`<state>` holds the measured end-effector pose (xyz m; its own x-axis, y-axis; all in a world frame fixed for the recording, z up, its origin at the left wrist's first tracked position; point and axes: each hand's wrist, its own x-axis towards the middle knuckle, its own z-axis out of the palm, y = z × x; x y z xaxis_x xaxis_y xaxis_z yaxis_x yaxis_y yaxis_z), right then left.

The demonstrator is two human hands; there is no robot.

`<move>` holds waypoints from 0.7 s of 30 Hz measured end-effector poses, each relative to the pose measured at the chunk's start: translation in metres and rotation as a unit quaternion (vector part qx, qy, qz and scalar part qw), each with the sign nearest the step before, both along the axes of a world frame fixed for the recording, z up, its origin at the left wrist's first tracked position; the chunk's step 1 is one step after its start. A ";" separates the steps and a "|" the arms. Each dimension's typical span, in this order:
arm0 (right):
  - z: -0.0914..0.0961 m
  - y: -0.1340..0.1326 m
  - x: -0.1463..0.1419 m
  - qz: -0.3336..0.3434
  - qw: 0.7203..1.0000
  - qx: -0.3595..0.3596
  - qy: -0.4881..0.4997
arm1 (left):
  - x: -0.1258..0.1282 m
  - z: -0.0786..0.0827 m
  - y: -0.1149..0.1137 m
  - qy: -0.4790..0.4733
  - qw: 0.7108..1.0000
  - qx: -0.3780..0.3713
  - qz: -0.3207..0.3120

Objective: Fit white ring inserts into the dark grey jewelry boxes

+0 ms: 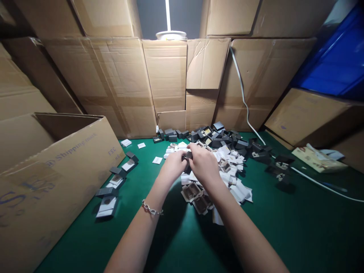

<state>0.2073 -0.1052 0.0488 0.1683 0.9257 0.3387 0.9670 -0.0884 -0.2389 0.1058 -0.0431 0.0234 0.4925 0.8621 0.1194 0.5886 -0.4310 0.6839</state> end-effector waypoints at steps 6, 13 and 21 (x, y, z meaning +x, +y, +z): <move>-0.012 0.007 0.014 0.101 0.965 0.198 0.142 | 0.003 -0.009 0.011 -0.307 0.890 -0.320 -0.110; -0.023 0.016 0.021 0.190 0.907 0.225 0.300 | 0.010 -0.015 0.008 -0.413 0.845 -0.324 -0.097; -0.018 0.015 0.017 0.247 0.926 0.235 0.160 | 0.008 -0.022 0.016 -0.426 0.856 -0.286 -0.061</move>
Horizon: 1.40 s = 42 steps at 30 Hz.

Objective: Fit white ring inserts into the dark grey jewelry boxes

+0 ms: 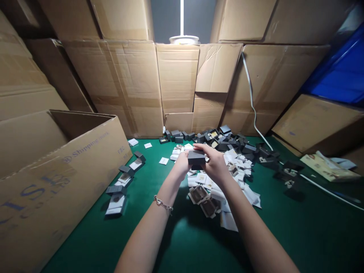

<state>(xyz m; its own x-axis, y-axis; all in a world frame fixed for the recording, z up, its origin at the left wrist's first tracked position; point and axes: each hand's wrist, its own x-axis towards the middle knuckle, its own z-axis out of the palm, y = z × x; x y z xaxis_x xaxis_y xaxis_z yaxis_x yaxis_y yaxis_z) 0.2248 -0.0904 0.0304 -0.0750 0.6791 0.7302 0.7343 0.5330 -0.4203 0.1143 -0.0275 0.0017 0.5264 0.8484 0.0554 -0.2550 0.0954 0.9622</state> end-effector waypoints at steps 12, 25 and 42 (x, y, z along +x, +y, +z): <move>0.006 -0.002 0.005 -0.088 0.977 -0.097 0.167 | -0.014 0.029 -0.016 0.041 0.991 -0.021 -0.123; -0.002 0.010 0.021 -0.148 0.922 -0.347 -0.087 | -0.041 0.051 -0.004 -0.027 0.996 -0.075 0.041; -0.047 0.018 0.008 -0.186 0.778 -0.542 -0.259 | -0.032 0.041 -0.008 -0.043 0.990 -0.124 -0.057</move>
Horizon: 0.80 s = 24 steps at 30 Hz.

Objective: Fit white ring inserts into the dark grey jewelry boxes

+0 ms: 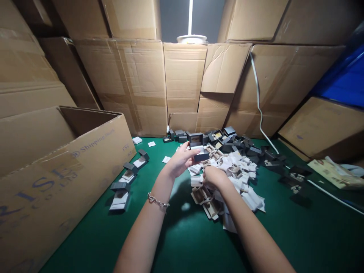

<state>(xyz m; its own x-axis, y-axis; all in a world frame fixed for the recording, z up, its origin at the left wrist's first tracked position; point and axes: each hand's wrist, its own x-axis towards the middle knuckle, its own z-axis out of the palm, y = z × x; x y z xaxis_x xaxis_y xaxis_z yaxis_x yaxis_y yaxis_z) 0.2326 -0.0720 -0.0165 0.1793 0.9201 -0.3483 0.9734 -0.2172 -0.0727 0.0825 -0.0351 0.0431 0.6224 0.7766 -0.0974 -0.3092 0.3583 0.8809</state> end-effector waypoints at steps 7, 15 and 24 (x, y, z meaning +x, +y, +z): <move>0.007 0.001 0.005 0.016 0.997 0.068 0.023 | 0.008 -0.010 -0.002 -0.023 0.999 -0.041 -0.016; 0.047 -0.009 0.039 -0.090 0.943 0.281 0.152 | 0.001 -0.010 0.004 -0.015 0.999 0.005 -0.041; 0.077 -0.031 0.031 -0.064 0.790 0.367 0.487 | -0.005 -0.011 0.005 0.002 0.991 0.094 -0.090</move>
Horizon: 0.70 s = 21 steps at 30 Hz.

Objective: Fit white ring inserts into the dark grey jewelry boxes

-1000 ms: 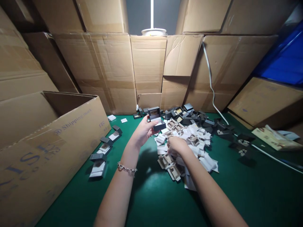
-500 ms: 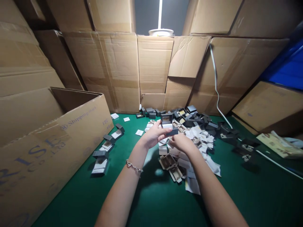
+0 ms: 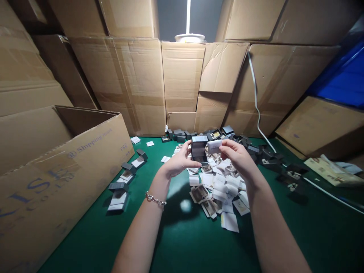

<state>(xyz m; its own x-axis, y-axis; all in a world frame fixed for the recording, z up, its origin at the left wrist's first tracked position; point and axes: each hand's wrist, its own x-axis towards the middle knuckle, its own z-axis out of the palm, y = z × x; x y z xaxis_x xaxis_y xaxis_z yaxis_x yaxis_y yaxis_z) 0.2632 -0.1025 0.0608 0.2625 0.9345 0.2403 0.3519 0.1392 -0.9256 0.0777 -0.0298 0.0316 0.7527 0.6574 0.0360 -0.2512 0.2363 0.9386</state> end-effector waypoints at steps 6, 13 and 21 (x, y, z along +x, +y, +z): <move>-0.001 -0.006 -0.001 0.088 0.993 -0.043 -0.066 | -0.003 0.001 0.000 0.031 0.999 0.037 -0.016; 0.003 -0.007 -0.009 0.080 0.992 -0.042 -0.092 | -0.003 0.001 -0.001 0.045 0.998 0.030 -0.014; 0.003 -0.007 -0.010 0.065 0.997 -0.021 -0.044 | -0.002 -0.002 0.000 0.038 0.999 0.020 -0.010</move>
<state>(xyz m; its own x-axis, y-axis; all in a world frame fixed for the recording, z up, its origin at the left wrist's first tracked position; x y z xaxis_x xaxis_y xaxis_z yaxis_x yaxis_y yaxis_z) 0.2528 -0.1091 0.0640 0.1178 0.9689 0.2176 0.4141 0.1512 -0.8976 0.0759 -0.0295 0.0295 0.7673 0.6412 0.0050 -0.1753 0.2023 0.9635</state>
